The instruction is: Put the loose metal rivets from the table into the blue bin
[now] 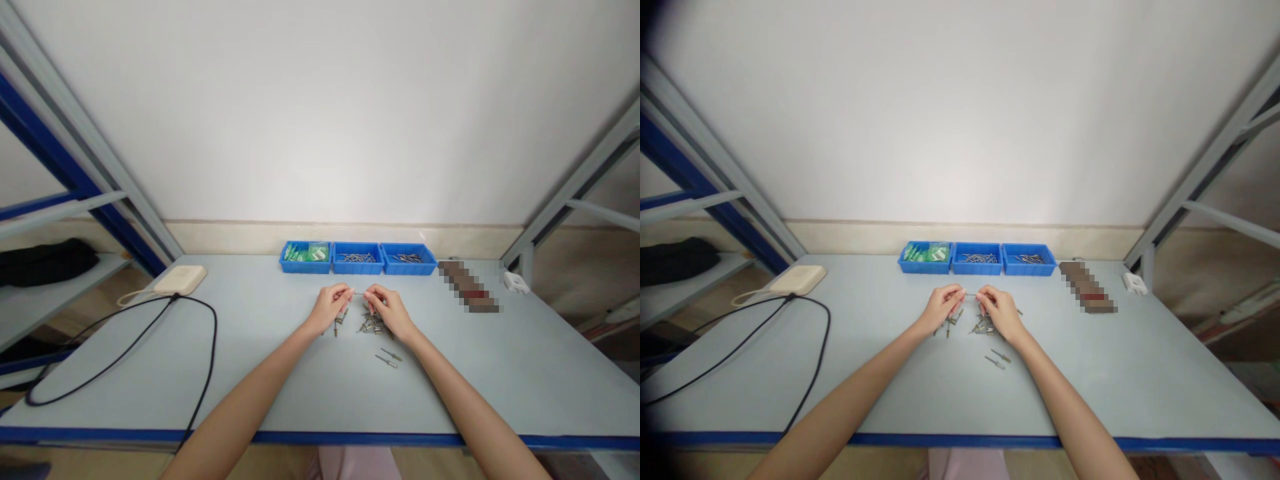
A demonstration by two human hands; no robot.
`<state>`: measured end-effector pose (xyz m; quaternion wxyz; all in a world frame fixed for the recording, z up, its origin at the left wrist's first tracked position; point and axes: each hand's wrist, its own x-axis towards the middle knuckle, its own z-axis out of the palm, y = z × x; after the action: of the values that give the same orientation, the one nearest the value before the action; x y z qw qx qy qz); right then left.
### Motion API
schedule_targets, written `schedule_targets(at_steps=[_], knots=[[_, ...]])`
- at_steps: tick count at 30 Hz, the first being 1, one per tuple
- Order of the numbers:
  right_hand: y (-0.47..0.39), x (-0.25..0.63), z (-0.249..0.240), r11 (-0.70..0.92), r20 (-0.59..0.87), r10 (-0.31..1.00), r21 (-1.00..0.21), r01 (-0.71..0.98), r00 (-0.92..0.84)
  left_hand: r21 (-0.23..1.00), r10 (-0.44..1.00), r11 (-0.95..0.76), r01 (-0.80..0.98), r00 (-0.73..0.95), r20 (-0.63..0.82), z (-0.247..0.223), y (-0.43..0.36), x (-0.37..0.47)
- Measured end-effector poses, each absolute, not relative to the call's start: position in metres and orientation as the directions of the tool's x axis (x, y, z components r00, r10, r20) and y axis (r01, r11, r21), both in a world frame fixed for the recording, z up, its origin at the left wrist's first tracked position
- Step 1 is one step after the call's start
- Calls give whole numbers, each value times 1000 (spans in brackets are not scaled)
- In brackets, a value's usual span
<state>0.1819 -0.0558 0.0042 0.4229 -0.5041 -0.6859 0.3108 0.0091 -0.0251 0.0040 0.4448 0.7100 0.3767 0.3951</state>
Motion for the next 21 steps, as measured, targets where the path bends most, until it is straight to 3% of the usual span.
schedule_targets(at_steps=[11, 17, 21], knots=[[-55, 182, 2, 282, 270, 959, -892, 353, -84, 946, 889, -288, 149, 409, 206, 4, -26, 10], [-56, 183, 2, 339, 286, 939, -863, 375, -190, 944, 901, -287, 164, 379, 208, 5, -26, 10], [-54, 182, -1, 328, 289, 944, -862, 386, -157, 948, 901, -283, 146, 381, 210, 4, -26, 10]])
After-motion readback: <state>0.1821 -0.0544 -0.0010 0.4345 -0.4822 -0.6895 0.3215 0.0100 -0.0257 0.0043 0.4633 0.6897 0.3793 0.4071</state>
